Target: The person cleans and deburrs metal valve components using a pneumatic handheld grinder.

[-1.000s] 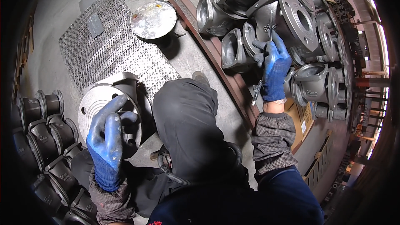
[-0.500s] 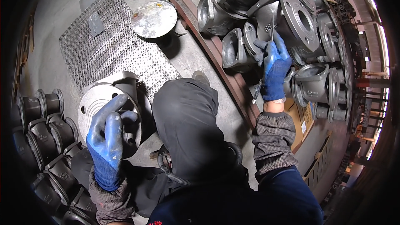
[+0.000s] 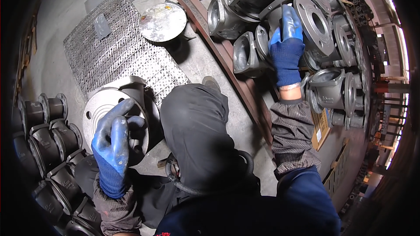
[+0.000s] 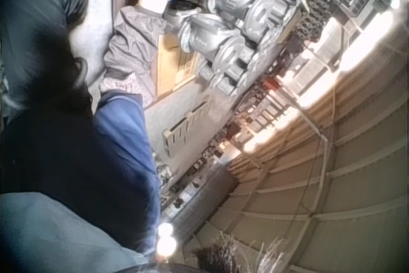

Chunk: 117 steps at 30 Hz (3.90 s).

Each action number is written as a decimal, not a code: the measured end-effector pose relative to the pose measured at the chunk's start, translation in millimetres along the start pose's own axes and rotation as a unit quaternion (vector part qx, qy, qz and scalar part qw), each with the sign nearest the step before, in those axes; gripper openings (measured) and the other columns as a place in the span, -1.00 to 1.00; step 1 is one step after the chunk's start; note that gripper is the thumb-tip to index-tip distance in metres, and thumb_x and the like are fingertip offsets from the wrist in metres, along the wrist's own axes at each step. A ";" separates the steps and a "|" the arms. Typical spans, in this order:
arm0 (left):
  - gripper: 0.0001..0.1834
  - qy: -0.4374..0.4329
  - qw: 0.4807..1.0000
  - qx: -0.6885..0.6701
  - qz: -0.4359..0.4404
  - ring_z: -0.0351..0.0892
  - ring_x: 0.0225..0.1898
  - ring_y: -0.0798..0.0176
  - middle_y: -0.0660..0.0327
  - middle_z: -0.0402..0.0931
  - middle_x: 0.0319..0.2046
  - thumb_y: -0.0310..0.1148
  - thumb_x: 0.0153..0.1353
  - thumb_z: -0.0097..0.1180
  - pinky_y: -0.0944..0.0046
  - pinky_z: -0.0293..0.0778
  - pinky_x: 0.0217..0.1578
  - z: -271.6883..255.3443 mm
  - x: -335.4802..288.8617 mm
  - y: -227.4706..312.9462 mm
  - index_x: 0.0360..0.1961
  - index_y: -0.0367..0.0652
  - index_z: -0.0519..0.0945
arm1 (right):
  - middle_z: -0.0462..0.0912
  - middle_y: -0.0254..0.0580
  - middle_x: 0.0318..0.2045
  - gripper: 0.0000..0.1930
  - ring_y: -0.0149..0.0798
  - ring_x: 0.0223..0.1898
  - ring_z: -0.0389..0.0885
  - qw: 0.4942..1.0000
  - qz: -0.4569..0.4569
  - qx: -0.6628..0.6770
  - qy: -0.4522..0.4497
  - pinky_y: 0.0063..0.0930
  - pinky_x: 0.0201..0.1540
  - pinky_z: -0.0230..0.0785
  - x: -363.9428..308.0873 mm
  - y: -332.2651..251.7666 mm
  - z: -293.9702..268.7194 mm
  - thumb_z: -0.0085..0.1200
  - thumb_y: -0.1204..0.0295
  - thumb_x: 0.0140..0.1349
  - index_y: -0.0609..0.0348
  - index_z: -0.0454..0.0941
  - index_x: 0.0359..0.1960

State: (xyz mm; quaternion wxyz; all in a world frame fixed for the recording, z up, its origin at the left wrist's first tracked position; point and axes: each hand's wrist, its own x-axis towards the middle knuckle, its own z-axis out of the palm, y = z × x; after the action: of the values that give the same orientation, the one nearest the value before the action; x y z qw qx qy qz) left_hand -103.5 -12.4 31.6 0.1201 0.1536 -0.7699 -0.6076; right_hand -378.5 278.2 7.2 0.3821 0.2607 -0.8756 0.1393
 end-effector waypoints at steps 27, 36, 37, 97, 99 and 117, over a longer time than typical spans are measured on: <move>-0.72 0.213 0.976 -0.040 0.010 0.52 -0.38 0.39 0.15 0.57 -0.36 -0.40 0.32 -0.10 0.44 0.45 -0.33 -63.9 -25.6 12.7 -0.08 -0.38 0.51 | 0.58 -0.10 -0.05 -0.55 -0.24 -0.18 0.61 0.974 -0.014 0.214 -0.077 -0.44 -0.08 0.41 -0.3 -1.6 12.5 -0.11 0.62 0.11 0.07 0.46 0.08; -0.57 0.221 0.972 -0.071 -0.022 0.52 -0.05 0.14 -0.01 0.44 -0.01 -0.24 0.32 -0.10 0.23 0.48 -0.06 -144.6 -68.6 -20.8 0.02 -0.42 0.40 | 0.68 -0.29 -0.33 -0.68 -0.63 -0.54 0.49 0.890 -0.063 0.434 -0.127 -0.78 -0.47 0.35 66.9 -173.2 -28.8 -0.13 0.40 0.31 -0.04 0.44 0.08; -0.57 0.206 0.977 -0.057 -0.027 0.51 -0.04 0.14 0.00 0.44 0.00 -0.23 0.32 -0.09 0.23 0.47 -0.05 -147.3 -69.6 -23.1 0.02 -0.41 0.40 | 0.67 -0.26 -0.34 -0.69 -0.63 -0.55 0.47 0.891 -0.105 0.419 -0.138 -0.78 -0.49 0.34 67.7 -181.6 -26.4 -0.11 0.40 0.30 -0.05 0.45 0.08; -0.65 -0.021 0.941 0.243 0.235 0.62 -0.23 0.20 0.08 0.59 -0.23 -0.21 0.26 0.01 0.35 0.53 -0.21 -38.3 -11.1 -29.4 -0.04 -0.20 0.53 | 0.59 -0.07 -0.19 -0.62 -0.31 -0.20 0.62 0.842 -0.311 0.339 -0.282 -0.49 -0.25 0.53 -5.0 -187.2 -1.7 -0.07 0.66 0.14 0.14 0.48 0.02; -0.67 -0.002 0.946 0.212 0.244 0.61 -0.19 0.21 0.09 0.59 -0.22 -0.23 0.28 -0.03 0.32 0.52 -0.17 -45.7 -18.5 -26.9 -0.03 -0.19 0.53 | 0.59 -0.06 -0.20 -0.61 -0.31 -0.17 0.61 0.828 -0.283 0.371 -0.310 -0.49 -0.26 0.54 -6.3 -199.1 -17.7 -0.06 0.66 0.14 0.12 0.48 0.03; -0.55 0.104 0.946 0.299 0.065 0.59 -0.18 0.27 0.11 0.58 -0.21 -0.15 0.38 -0.33 0.36 0.50 -0.14 -107.8 -55.8 -91.1 -0.06 -0.20 0.55 | 0.37 -0.40 -0.66 -0.69 -0.57 -0.70 0.30 0.571 0.188 0.617 -0.509 -0.71 -0.63 0.19 -22.2 -284.6 -59.3 0.01 0.22 0.21 0.29 0.56 -0.33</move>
State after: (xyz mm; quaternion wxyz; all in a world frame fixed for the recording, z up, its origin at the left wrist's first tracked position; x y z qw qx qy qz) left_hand -3.6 -107.5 -31.7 0.1876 0.1947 -0.9078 -0.3206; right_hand -170.2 77.4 43.1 -0.4143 0.2903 -0.6571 0.5588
